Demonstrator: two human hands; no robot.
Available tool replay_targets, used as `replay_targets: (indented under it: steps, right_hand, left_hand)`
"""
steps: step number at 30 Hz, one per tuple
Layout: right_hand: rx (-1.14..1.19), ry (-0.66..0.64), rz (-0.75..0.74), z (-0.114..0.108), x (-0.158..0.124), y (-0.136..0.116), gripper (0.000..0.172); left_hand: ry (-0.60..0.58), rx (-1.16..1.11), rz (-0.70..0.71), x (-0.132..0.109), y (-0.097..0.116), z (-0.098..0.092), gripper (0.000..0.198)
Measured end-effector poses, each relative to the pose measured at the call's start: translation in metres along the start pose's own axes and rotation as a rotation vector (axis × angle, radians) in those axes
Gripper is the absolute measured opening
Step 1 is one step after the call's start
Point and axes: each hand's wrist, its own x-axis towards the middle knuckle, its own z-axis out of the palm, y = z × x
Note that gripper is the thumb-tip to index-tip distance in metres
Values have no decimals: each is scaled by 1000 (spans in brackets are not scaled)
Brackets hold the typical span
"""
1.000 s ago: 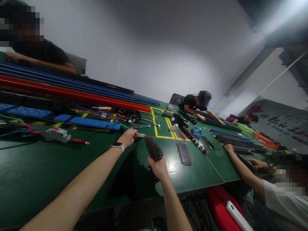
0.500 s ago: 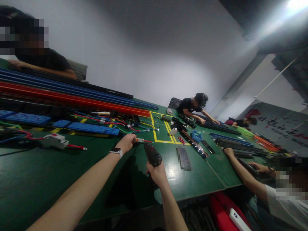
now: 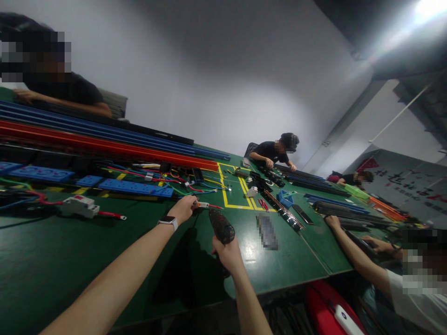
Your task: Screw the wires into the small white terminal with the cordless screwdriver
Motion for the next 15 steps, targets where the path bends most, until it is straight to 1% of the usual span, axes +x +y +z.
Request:
replay_targets:
  steps: [4, 10, 15]
  right_hand:
    - [-22, -6, -6, 0, 0, -1, 5]
    - [-38, -8, -2, 0, 0, -8, 4]
    - [-46, -9, -1, 1, 2, 0, 5]
  left_hand:
    - [4, -10, -3, -1, 6, -4, 15]
    - [8, -12, 2, -2, 8, -5, 17]
    - [-7, 19, -18, -2, 8, -5, 19]
